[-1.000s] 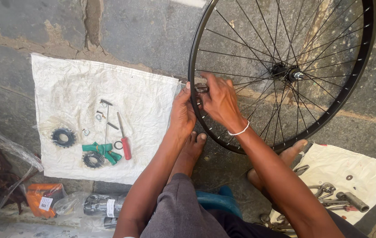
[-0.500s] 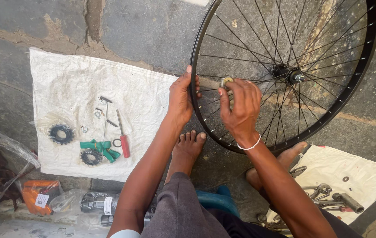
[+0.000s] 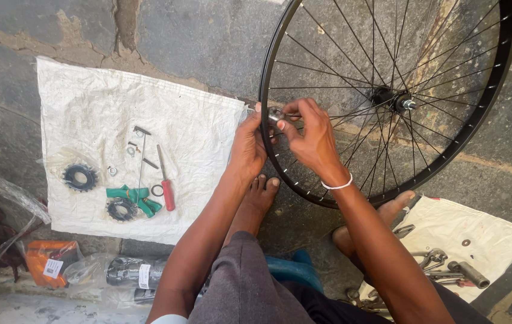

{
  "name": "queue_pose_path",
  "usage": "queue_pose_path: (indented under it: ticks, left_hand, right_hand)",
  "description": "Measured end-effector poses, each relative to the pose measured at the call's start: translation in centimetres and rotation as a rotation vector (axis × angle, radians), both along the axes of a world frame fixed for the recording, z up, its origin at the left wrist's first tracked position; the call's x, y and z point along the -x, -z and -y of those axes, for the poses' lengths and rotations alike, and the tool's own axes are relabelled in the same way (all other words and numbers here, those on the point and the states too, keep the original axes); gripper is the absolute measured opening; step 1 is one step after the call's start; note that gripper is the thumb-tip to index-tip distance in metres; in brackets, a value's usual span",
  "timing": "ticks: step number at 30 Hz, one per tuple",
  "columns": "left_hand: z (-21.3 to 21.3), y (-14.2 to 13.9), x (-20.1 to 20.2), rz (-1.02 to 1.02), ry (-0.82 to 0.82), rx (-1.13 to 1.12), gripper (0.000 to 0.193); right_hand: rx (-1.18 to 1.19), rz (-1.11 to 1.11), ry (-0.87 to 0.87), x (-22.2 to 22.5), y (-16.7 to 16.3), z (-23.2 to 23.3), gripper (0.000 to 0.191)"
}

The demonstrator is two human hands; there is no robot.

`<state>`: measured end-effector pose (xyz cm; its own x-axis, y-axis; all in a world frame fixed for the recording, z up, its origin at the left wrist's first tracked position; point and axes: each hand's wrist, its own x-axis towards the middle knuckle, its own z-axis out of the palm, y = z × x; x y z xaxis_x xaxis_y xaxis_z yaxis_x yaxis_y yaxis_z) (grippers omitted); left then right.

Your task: The person is threading and adjusting small metal components on the spokes of a bicycle wheel by hand while sitting on the floor.

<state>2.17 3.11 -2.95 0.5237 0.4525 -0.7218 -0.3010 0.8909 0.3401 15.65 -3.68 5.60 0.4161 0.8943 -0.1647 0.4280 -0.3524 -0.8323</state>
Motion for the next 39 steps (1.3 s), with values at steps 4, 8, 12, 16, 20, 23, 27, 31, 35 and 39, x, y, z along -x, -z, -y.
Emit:
queue_pose_path:
  ticks: [4,8,12,16,20,23,27,31,35,39]
  left_hand:
    - [-0.2,-0.3,0.1,0.017,-0.004,-0.069,0.028]
    - [-0.1,-0.7,0.3,0.067,0.001,-0.064,0.029]
    - [0.2,-0.3,-0.1,0.049,-0.018,0.041,0.03]
    - [0.4,0.1,-0.4,0.078,-0.02,0.024,0.033]
    - [0.4,-0.3,-0.3,0.048,0.005,-0.034,0.037]
    - [0.5,-0.6,-0.3,0.048,0.006,-0.018,0.037]
    - [0.8,-0.5,-0.2,0.045,0.009,-0.035,0.04]
    - [0.9,-0.1,0.2,0.048,0.034,-0.02,0.042]
    - [1.2,0.2,0.1,0.047,-0.002,-0.012,0.036]
    - [1.2,0.1,0.0,0.046,0.01,-0.005,0.039]
  right_hand:
    - [0.15,0.274,-0.04,1.0,1.0,-1.0,0.045]
    - [0.149,0.509,-0.069,1.4,1.7,-1.3,0.05]
    - [0.068,-0.059,-0.008,0.3,1.5,-0.2,0.04]
    - [0.018,0.152,0.024,0.4,1.8,-0.3,0.039]
    - [0.28,0.122,-0.022,0.5,1.8,-0.6,0.049]
    - [-0.146,-0.196,0.001,0.4,1.5,-0.3,0.015]
    - [0.064,0.364,-0.046,0.5,1.6,0.0,0.047]
    - [-0.146,0.02,-0.023,0.8,1.9,0.1,0.024]
    - [0.04,0.353,-0.029,0.8,2.0,0.2,0.035]
    - [-0.038,0.121,-0.033,0.7,1.9,0.2,0.035]
